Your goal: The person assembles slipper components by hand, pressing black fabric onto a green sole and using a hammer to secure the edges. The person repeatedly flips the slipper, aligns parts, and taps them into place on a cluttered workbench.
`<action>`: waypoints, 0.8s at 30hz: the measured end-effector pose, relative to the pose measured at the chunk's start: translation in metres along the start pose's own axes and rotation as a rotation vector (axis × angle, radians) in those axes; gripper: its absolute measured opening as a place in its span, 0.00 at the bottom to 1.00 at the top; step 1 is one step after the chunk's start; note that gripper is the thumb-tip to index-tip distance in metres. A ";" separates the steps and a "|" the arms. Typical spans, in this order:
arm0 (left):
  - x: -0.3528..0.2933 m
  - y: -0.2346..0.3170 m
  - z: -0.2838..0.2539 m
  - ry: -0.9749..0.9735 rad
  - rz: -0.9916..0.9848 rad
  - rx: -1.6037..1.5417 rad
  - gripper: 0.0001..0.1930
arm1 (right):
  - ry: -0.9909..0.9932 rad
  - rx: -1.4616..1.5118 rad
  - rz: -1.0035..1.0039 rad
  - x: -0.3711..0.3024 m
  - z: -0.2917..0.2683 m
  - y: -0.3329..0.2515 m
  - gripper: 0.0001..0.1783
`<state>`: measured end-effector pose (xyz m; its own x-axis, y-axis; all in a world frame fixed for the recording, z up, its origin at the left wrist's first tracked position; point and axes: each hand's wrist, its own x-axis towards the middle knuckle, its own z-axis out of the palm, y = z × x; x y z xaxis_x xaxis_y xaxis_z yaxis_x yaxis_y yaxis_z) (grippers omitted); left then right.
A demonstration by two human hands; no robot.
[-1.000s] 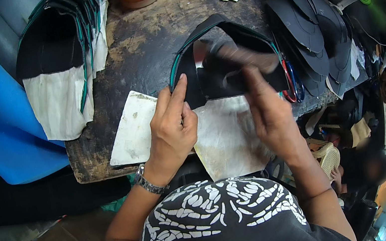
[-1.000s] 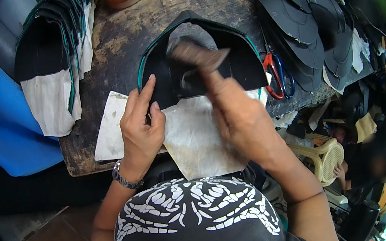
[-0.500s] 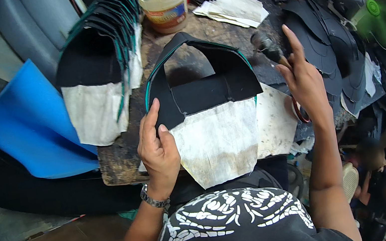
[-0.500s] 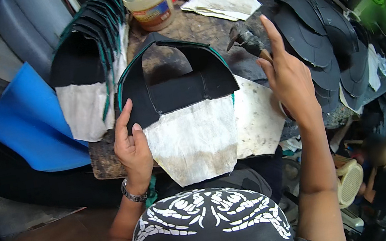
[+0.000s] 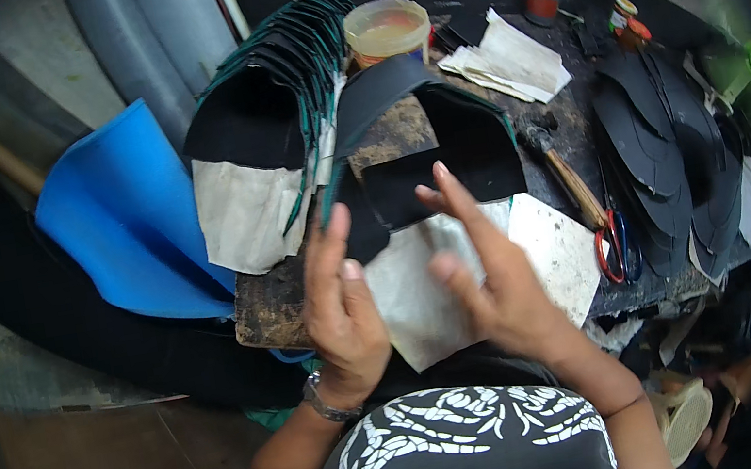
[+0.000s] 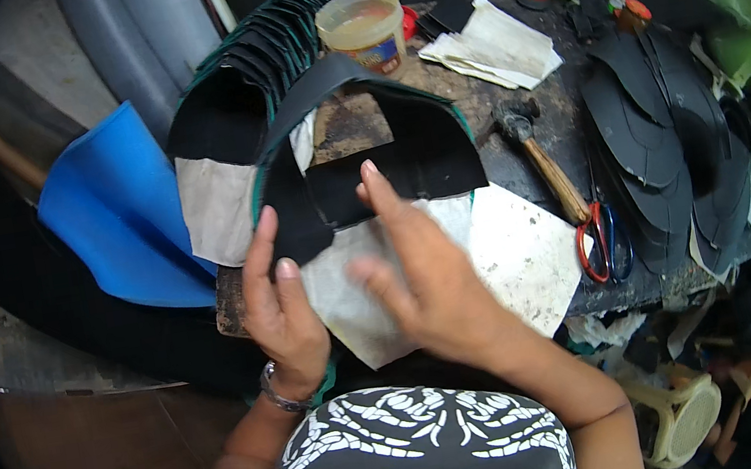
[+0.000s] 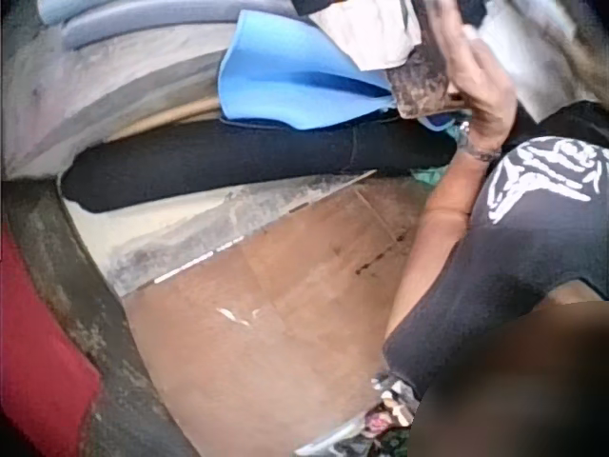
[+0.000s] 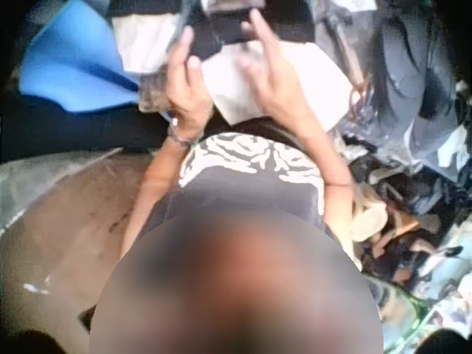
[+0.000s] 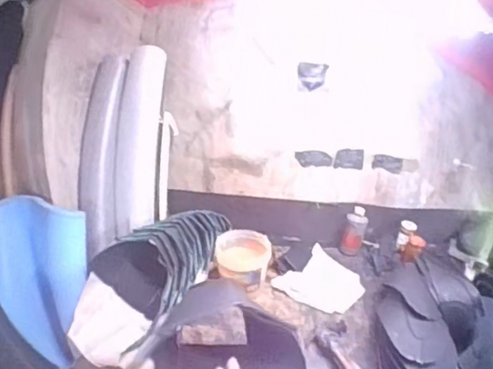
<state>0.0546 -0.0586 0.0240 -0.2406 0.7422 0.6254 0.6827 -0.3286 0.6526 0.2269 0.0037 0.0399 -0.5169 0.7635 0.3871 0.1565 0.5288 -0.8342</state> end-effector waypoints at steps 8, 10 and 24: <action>0.011 0.010 0.011 -0.196 0.287 -0.614 0.36 | 0.439 0.832 0.322 0.003 -0.006 -0.023 0.24; 0.015 0.002 0.004 0.104 0.141 -0.442 0.40 | 0.500 0.935 0.375 0.004 -0.023 -0.009 0.21; 0.010 -0.076 -0.016 0.009 -0.796 -1.691 0.20 | 0.204 1.557 0.430 0.028 0.010 0.068 0.23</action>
<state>-0.0109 -0.0356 -0.0125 -0.1255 0.9921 -0.0020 -0.8956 -0.1124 0.4304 0.2147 0.0577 -0.0098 -0.5288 0.8483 -0.0290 -0.7685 -0.4930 -0.4079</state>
